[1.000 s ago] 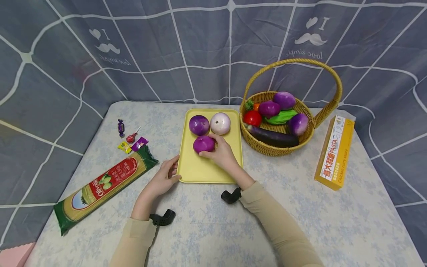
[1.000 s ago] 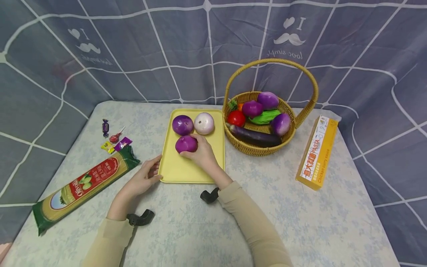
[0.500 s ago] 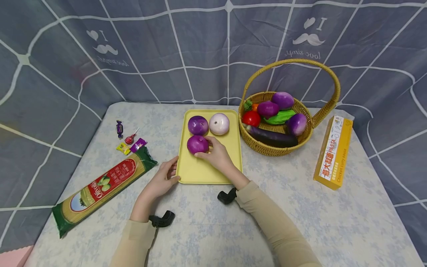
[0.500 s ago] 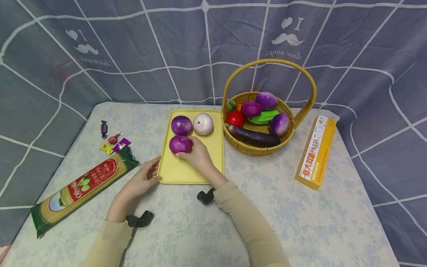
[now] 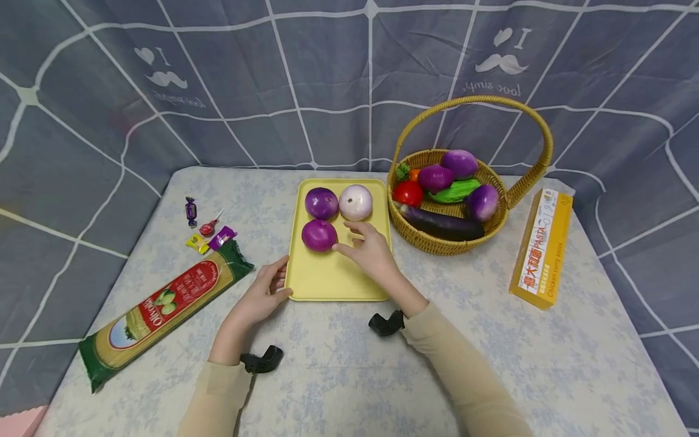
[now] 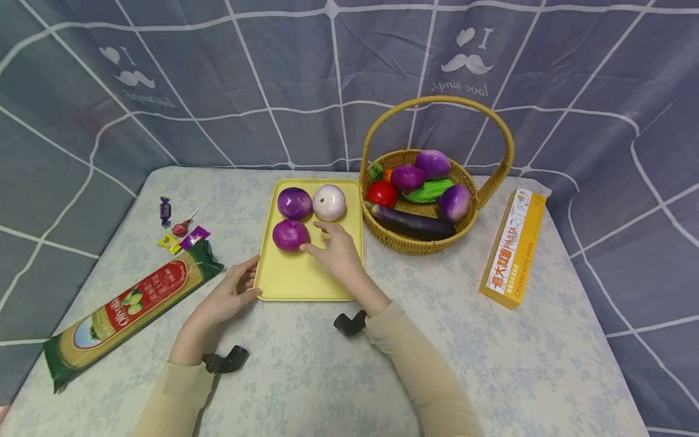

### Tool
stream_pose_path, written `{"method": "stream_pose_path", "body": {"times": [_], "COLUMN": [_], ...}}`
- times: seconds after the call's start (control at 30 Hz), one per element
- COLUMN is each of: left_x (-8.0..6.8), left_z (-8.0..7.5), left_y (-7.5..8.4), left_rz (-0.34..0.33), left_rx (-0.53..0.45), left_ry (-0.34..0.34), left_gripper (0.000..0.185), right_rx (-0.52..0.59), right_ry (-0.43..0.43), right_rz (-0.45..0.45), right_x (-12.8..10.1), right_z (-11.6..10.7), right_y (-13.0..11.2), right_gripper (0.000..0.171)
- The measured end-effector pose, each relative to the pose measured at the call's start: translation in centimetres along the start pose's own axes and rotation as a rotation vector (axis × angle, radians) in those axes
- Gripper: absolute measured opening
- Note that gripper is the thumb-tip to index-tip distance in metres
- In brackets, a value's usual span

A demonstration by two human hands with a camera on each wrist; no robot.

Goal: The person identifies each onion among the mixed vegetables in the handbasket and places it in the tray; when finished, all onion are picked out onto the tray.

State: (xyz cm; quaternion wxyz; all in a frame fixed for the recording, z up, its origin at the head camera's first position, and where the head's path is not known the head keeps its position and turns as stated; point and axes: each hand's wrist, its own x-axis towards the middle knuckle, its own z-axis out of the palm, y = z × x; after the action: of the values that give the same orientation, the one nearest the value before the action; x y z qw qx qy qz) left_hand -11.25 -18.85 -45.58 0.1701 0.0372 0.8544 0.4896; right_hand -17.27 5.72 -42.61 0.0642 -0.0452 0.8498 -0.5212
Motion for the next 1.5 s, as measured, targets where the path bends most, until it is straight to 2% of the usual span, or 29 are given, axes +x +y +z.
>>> {"method": "stream_pose_path", "body": {"times": [0.23, 0.37, 0.6, 0.77, 0.93, 1.17, 1.5], "left_x": [-0.1, 0.0, -0.2, -0.3, -0.3, -0.2, -0.3], "left_z": [-0.1, 0.0, -0.1, -0.1, -0.1, -0.2, -0.1], "left_y": [0.0, 0.0, 0.0, 0.1, 0.2, 0.2, 0.1], "left_rz": [0.012, -0.001, 0.005, 0.017, 0.002, 0.005, 0.009], "left_rx": [0.0, -0.008, 0.003, -0.001, 0.007, 0.006, 0.014], "left_ry": [0.004, 0.004, 0.005, -0.001, 0.005, 0.006, 0.002], "left_gripper": [0.071, 0.072, 0.071, 0.07, 0.07, 0.07, 0.07], "right_rx": [0.046, 0.061, 0.006, -0.043, -0.06, -0.083, -0.231], "right_ry": [0.074, 0.132, 0.27, 0.363, 0.44, 0.523, 0.425], "right_rz": [-0.112, -0.149, -0.164, -0.132, -0.105, -0.013, 0.128], "right_x": [-1.0, -1.5, -1.9, -2.0, -2.2, -2.3, -1.3], "right_z": [-3.5, -6.0, -10.3, -12.7, -14.9, -17.6, -19.7], "right_y": [-0.5, -0.4, 0.7, 2.2, 3.2, 3.8, 4.6], "right_gripper": [0.039, 0.033, 0.031, 0.033, 0.033, 0.037, 0.078]}}
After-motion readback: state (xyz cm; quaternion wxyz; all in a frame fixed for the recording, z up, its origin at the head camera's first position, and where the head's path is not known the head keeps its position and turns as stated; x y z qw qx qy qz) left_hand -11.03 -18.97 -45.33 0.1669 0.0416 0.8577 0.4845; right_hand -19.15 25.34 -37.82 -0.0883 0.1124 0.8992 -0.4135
